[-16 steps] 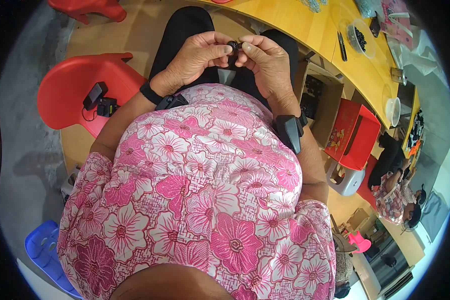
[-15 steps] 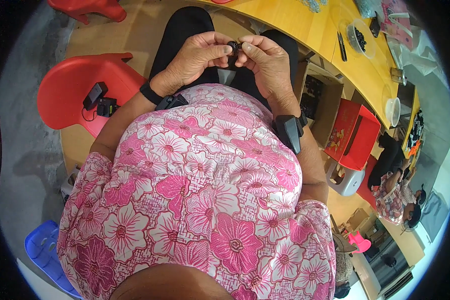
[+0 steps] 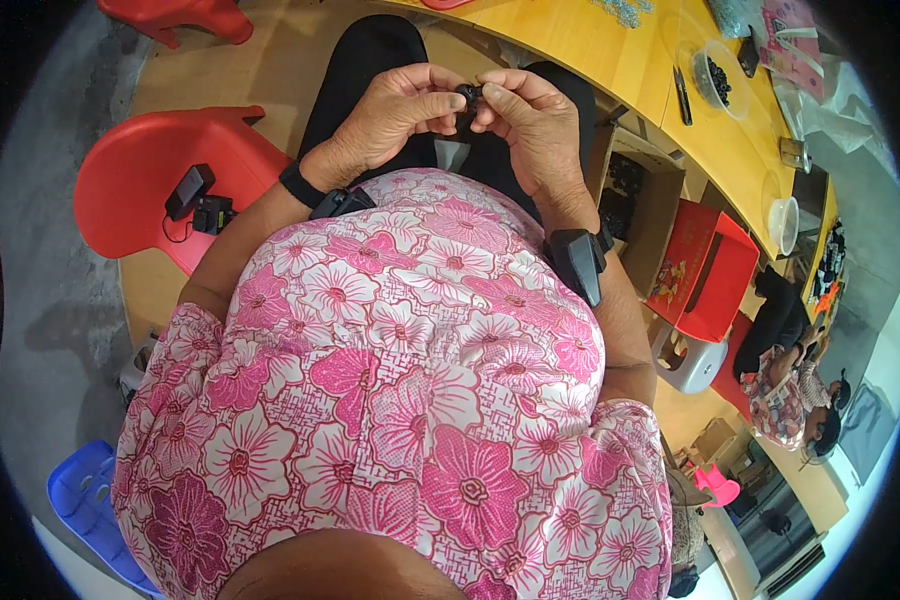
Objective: The person assembles small black plastic components by hand at a workbench.
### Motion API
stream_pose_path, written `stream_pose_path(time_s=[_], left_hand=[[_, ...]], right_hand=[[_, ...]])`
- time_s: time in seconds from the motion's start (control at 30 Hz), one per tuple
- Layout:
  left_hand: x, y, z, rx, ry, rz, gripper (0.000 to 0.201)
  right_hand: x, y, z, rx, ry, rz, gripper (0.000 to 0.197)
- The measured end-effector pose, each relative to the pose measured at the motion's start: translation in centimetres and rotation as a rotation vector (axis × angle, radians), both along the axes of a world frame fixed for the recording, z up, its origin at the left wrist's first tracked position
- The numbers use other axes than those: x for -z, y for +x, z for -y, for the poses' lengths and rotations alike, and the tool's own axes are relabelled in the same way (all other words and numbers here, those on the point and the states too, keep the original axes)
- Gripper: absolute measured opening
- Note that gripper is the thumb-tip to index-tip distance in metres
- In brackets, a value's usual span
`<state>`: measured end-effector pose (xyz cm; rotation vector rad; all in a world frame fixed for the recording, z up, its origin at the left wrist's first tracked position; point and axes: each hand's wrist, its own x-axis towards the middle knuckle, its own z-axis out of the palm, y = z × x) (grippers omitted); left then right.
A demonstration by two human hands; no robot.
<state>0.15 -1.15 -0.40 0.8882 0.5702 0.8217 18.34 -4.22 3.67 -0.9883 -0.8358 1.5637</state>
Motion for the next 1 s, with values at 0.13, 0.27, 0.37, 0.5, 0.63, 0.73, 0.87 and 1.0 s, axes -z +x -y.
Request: stream_pose_path(time_s=[0.13,0.27,0.37,0.5,0.63,0.73,0.87,1.0], left_hand=[[-0.08,0.04,-0.05,0.0,0.008,-0.016,0.026],[-0.21,-0.04,-0.03,0.013,-0.007,-0.04,0.022],[-0.24,-0.03,-0.04,0.018,0.003,-0.041,0.022],[-0.17,0.01,-0.07,0.014,0.011,-0.052,0.022],[-0.25,0.02,-0.05,0.013,0.012,-0.042,0.022],[-0.2,-0.01,-0.08,0.016,0.018,-0.045,0.022],[-0.37,-0.09,-0.05,0.022,0.025,-0.041,0.022],[-0.41,-0.25,0.0,0.004,0.062,-0.088,0.021]], right_hand=[[-0.07,-0.02,-0.07,0.006,0.006,0.014,0.015],[-0.03,-0.01,-0.1,0.013,0.006,0.043,0.015],[-0.08,0.01,-0.09,0.017,-0.004,0.054,0.015],[-0.02,0.04,-0.07,0.026,0.001,0.089,0.014],[-0.05,0.06,-0.07,0.031,0.001,0.106,0.013],[-0.21,-0.01,-0.04,0.033,0.007,0.125,0.014],[-0.3,-0.16,0.0,0.054,0.005,0.163,0.013],[-0.77,-0.35,0.06,0.041,0.072,0.292,0.013]])
